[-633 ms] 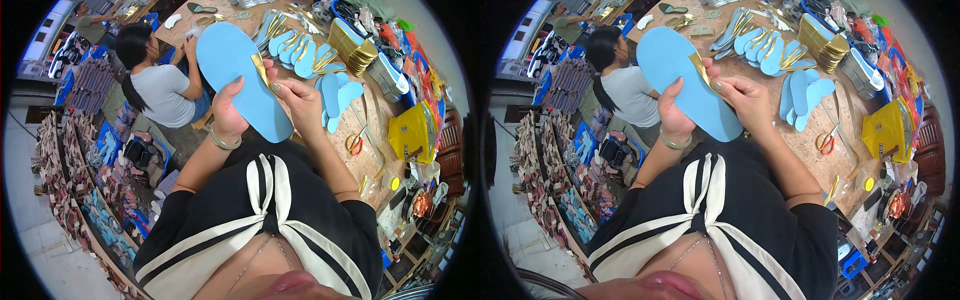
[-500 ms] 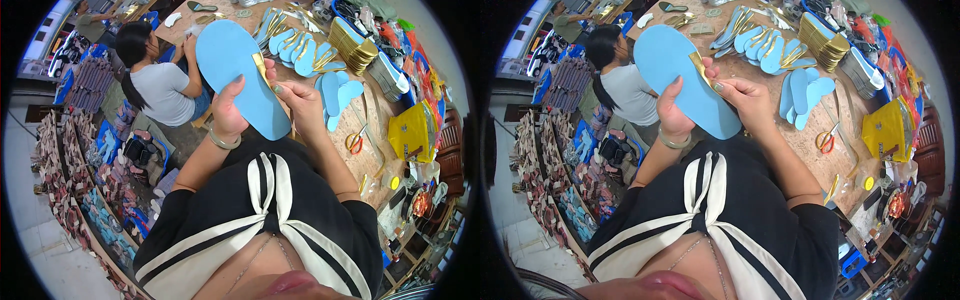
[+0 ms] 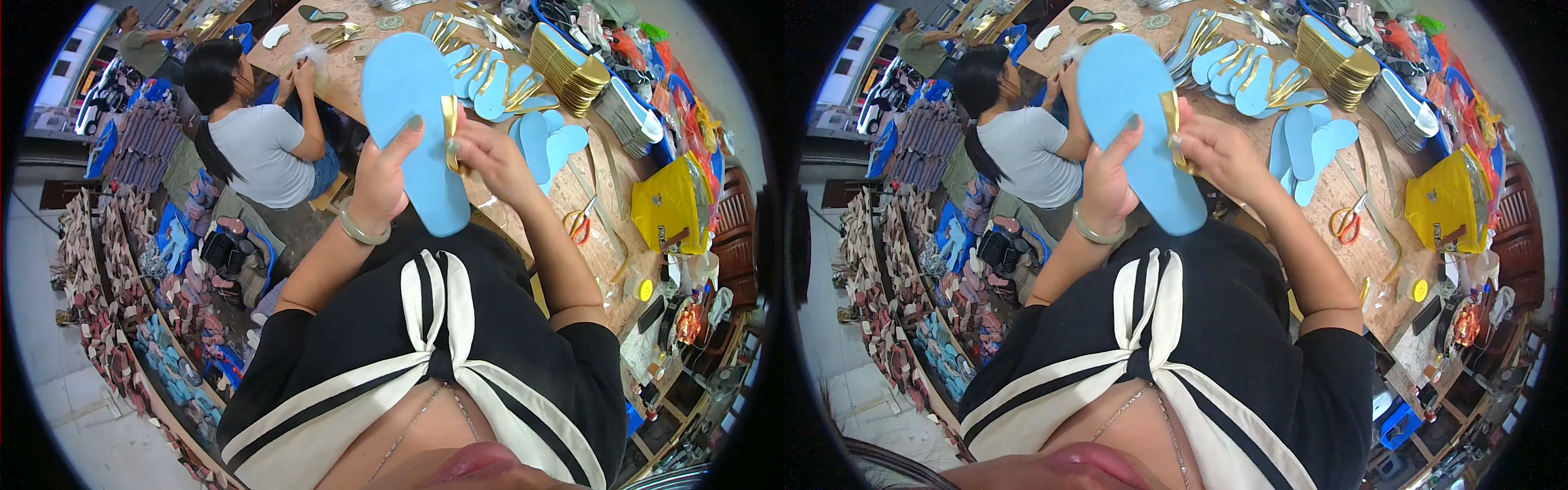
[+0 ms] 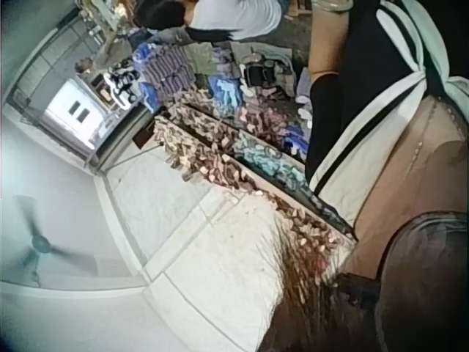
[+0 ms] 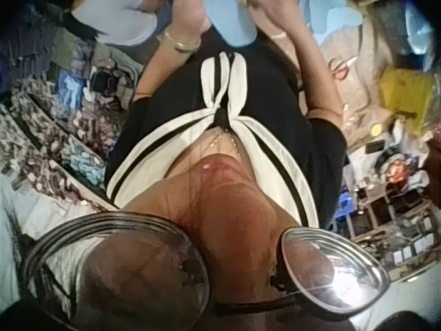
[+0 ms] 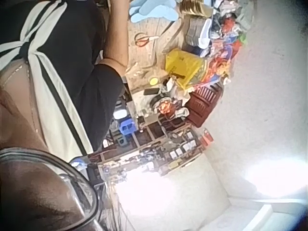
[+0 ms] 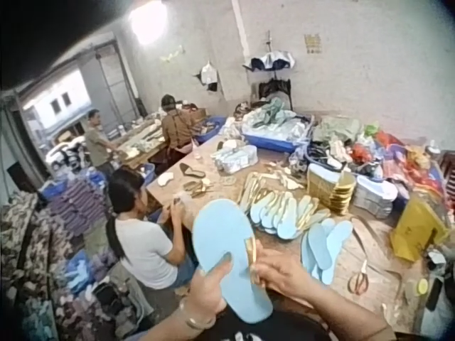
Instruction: Assembling shoe components by hand, specifically applying gold trim to blue insoles and preparing footwear parts at a workshop table.
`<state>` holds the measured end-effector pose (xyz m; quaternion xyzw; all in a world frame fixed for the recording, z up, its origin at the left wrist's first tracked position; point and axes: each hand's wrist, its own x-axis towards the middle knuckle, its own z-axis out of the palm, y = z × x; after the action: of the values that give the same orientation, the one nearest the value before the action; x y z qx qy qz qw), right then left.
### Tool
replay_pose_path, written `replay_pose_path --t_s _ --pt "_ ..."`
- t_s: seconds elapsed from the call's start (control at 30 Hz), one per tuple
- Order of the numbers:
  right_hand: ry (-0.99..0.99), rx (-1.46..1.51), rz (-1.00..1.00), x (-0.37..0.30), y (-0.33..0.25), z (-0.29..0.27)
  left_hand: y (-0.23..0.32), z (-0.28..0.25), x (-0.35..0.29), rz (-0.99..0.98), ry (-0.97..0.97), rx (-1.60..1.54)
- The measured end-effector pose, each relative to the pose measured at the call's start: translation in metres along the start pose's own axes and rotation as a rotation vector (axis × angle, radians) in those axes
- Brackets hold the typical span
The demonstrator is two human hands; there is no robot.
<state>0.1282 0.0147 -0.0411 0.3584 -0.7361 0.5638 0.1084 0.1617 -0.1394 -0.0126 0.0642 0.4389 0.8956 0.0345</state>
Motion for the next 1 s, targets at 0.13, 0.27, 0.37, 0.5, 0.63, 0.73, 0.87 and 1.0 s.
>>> replay_pose_path --t_s 0.13,0.27,0.37,0.5,0.63,0.73,0.87,1.0 --pt "-0.058 0.326 0.547 0.007 -0.002 0.003 0.002 -0.01 0.009 -0.047 0.078 -0.042" --pt "-0.013 0.456 0.416 0.011 -0.002 0.011 0.024 -0.039 0.019 -0.232 -0.056 0.072" --pt "-0.066 0.456 0.528 0.025 0.01 -0.002 0.033 -0.039 0.027 -0.427 -0.187 0.088" --pt "-0.005 0.475 0.648 0.037 0.007 0.004 0.007 -0.046 0.008 -0.238 -0.045 0.146" --pt "0.08 0.512 0.422 0.031 0.006 0.015 0.005 -0.034 0.009 -0.008 -0.028 -0.003" --pt "0.192 0.594 0.414 0.012 0.0 0.027 0.009 -0.031 0.011 0.104 -0.002 0.002" --pt "0.309 0.389 0.428 0.006 -0.015 0.028 0.009 -0.034 0.007 0.206 -0.07 0.02" --pt "0.2 0.246 0.317 0.002 -0.013 0.028 0.012 -0.026 0.0 0.215 -0.035 -0.081"
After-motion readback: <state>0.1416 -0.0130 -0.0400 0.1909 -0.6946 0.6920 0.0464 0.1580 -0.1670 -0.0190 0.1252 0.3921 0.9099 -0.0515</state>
